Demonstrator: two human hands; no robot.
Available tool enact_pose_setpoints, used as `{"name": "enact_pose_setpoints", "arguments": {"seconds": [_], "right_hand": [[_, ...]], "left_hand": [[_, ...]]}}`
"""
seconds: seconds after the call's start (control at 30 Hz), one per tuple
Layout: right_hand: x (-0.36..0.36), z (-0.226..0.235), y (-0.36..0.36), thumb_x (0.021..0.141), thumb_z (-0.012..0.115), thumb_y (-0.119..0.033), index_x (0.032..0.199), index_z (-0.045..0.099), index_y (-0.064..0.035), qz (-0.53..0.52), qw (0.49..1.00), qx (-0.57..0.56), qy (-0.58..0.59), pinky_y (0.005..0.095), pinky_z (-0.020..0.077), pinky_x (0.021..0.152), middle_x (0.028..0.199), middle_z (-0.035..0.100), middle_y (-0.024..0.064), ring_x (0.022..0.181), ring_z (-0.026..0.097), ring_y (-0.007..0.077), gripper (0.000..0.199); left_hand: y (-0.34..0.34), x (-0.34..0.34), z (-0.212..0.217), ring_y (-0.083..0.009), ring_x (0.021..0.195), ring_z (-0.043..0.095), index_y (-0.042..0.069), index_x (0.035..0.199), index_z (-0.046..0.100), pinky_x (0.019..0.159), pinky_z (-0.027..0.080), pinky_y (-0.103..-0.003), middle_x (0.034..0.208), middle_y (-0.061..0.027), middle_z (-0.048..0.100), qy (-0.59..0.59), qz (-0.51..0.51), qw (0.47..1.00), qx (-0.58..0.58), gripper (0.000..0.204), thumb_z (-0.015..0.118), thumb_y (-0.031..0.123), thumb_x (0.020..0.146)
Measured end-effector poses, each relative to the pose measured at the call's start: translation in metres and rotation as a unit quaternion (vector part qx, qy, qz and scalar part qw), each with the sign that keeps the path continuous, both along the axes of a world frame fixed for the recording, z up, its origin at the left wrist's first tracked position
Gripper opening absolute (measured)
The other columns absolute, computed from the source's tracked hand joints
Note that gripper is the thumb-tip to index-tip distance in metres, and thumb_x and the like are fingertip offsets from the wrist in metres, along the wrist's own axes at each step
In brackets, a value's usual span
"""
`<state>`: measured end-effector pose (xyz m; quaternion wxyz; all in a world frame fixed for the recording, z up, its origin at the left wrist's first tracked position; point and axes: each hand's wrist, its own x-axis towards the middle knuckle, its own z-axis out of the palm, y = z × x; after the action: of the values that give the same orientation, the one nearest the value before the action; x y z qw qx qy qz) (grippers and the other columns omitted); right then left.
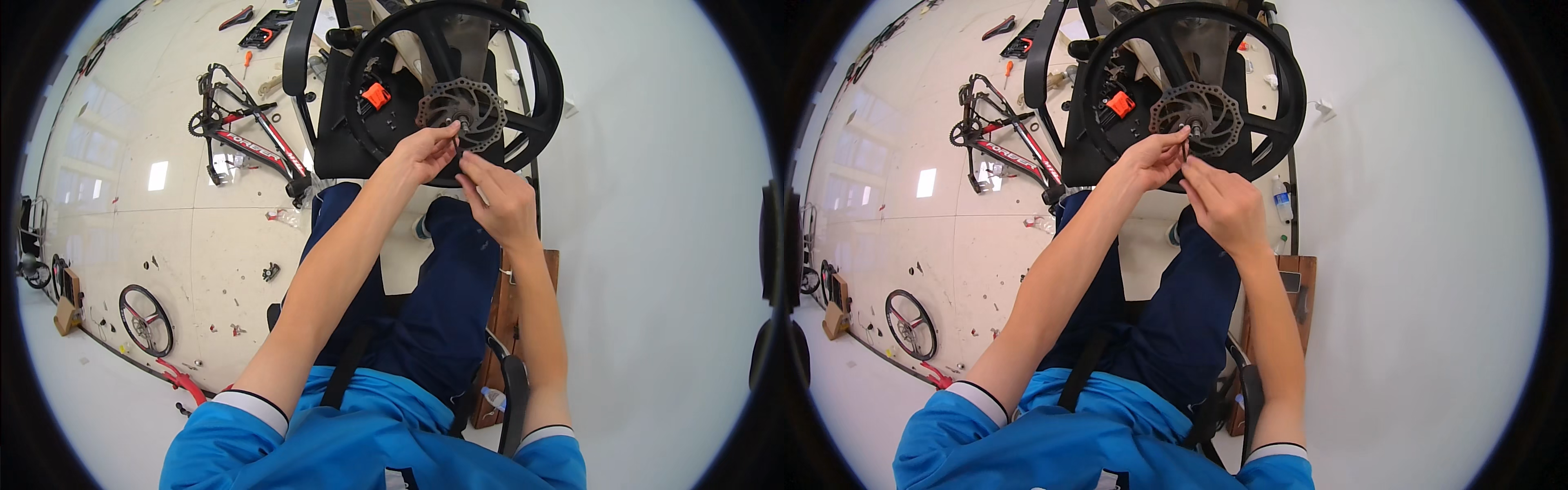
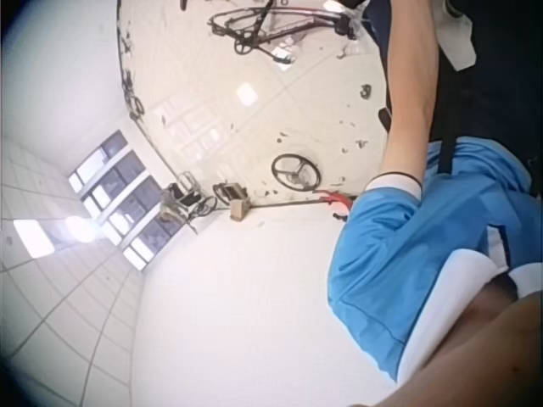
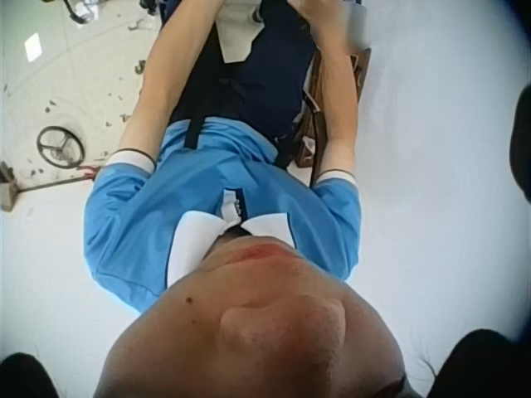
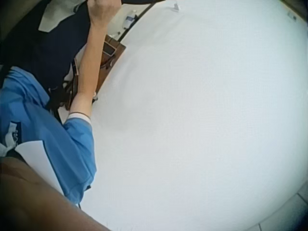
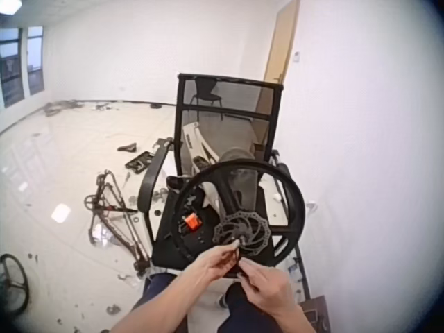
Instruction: The person uses a hex key to tighten bolts on a bicycle disc brake rotor mounted on a hub. They repeatedly insert the tool, turn it to secure the bolts, and check the rotor's alignment while seated.
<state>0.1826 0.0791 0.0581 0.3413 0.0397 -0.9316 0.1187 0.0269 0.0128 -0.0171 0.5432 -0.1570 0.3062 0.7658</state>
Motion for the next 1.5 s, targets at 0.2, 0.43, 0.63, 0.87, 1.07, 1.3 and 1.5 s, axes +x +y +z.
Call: {"name": "enact_pose_setpoints", "arguments": {"seconds": [0.2,0.43,0.63,0.87,1.07,1.3,1.5], "right_hand": [[0.0,-0.01,-0.006,0.085,0.071,-0.006,0.097,0.069,0.0003,-0.071,0.964,-0.243,-0.081,0.0263,0.0554,0.064,0.081,0.073,0.0097,0.074,0.072,0.0176,0.014],[-0.002,-0.029,-0.022,0.098,0.053,-0.012,0.118,0.056,-0.0005,-0.014,0.489,-0.872,-0.024,0.0322,0.0593,0.076,0.097,0.07,0.0183,0.084,0.072,0.0223,0.023],[-0.006,-0.018,-0.025,0.098,0.05,-0.011,0.116,0.054,0.0006,-0.001,0.667,-0.735,-0.124,0.034,0.057,0.084,0.102,0.07,0.0169,0.091,0.071,0.0267,0.022],[0.002,-0.004,-0.015,0.083,0.071,-0.009,0.098,0.064,-0.0027,-0.08,0.995,-0.045,-0.044,0.0314,0.0521,0.059,0.076,0.064,0.0084,0.063,0.064,0.0228,0.018],[-0.003,-0.013,-0.025,0.085,0.07,-0.004,0.096,0.068,0.0005,-0.124,0.982,-0.14,-0.01,0.0252,0.0526,0.055,0.073,0.069,0.0095,0.06,0.069,0.0172,0.012],[-0.014,-0.038,-0.052,0.089,0.064,-0.007,0.101,0.068,0.0002,-0.164,0.925,-0.344,0.016,0.0286,0.0542,0.059,0.074,0.07,0.0157,0.065,0.072,0.0212,0.014],[-0.022,-0.044,-0.035,0.087,0.063,-0.005,0.098,0.068,0.0016,-0.142,0.936,-0.32,-0.02,0.0309,0.0499,0.055,0.07,0.067,0.016,0.058,0.067,0.0228,0.014]], "left_hand": [[0.004,0.007,0.002,-0.0117,0.077,0.058,0.008,0.089,0.064,0.076,0.05,-0.023,0.084,-0.0004,0.065,0.022,0.002,1.0,0.012,0.013,0.075,0.014,0.086],[-0.009,0.014,0.004,-0.0166,0.086,0.059,0.0,0.098,0.061,0.082,0.052,-0.027,0.093,-0.0074,0.064,0.035,0.01,0.998,0.06,0.008,0.061,0.007,0.093],[-0.007,-0.001,0.0,-0.0157,0.083,0.061,0.0,0.097,0.06,0.077,0.053,-0.024,0.09,-0.0079,0.066,0.001,0.012,1.0,0.012,0.008,0.063,0.001,0.09],[0.0,-0.001,0.002,-0.0147,0.077,0.061,0.003,0.093,0.061,0.074,0.052,-0.024,0.087,-0.0061,0.065,0.015,0.018,1.0,0.015,0.008,0.067,0.001,0.087],[0.004,0.003,-0.005,-0.0142,0.075,0.061,0.003,0.089,0.062,0.072,0.053,-0.024,0.084,-0.0048,0.064,0.032,0.031,0.999,0.005,0.01,0.071,0.003,0.085],[-0.035,0.028,-0.029,-0.015,0.079,0.063,0.005,0.09,0.064,0.081,0.051,-0.03,0.085,-0.0044,0.066,0.144,0.045,0.988,0.008,0.016,0.067,0.02,0.092],[-0.089,0.056,-0.075,-0.0183,0.079,0.064,0.0,0.097,0.065,0.074,0.054,-0.033,0.086,-0.0076,0.065,0.261,-0.064,0.956,-0.12,0.021,0.06,0.02,0.095]]}}
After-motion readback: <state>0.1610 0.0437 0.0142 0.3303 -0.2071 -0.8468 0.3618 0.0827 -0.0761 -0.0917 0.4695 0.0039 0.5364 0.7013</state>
